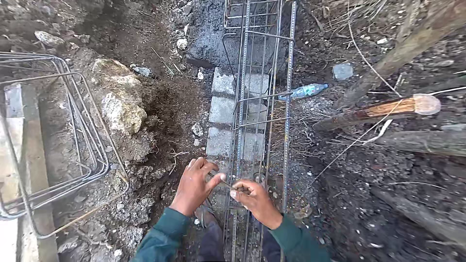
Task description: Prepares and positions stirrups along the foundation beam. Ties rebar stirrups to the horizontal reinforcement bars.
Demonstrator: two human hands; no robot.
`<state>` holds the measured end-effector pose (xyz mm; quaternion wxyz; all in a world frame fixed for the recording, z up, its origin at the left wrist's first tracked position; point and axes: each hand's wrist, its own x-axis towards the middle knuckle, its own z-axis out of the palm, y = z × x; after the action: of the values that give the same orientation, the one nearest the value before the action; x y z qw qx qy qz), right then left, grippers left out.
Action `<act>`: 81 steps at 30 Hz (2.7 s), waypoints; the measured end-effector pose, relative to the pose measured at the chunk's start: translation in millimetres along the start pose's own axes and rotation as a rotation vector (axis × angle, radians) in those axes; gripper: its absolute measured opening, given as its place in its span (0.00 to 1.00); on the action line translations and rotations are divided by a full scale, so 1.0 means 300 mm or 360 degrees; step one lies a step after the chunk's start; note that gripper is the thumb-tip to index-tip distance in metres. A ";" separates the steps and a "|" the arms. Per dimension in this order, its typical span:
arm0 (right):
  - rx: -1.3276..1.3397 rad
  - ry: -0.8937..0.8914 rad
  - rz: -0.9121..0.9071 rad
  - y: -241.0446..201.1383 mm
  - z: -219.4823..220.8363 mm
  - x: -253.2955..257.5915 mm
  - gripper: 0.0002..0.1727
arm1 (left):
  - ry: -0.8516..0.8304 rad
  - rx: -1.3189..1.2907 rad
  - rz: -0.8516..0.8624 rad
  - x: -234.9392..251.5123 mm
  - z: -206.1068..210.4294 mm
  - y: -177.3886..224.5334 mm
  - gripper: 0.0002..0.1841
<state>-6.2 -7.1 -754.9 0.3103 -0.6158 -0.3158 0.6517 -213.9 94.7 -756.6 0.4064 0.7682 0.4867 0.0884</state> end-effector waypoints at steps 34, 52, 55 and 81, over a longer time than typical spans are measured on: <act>-0.0870 0.0621 0.0777 0.703 -0.405 0.500 0.35 | -0.0602 0.0558 -0.0816 0.872 0.025 -0.442 0.34; -0.0056 0.0023 0.0197 0.465 -0.133 0.773 0.29 | -0.0838 0.0609 -0.1257 0.930 0.125 -0.229 0.28; 0.0113 0.0054 0.0186 0.519 -0.201 0.672 0.21 | -0.0797 0.0687 -0.1224 0.976 0.189 -0.291 0.27; 0.0328 -0.0161 0.0514 1.128 -0.298 0.886 0.25 | -0.0545 0.0770 -0.0886 0.777 0.735 -0.840 0.33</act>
<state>64.7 0.8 -1188.5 0.2470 -0.5899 -0.1597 0.7520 -148.0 216.4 -1140.2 0.2975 0.6841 0.6081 -0.2714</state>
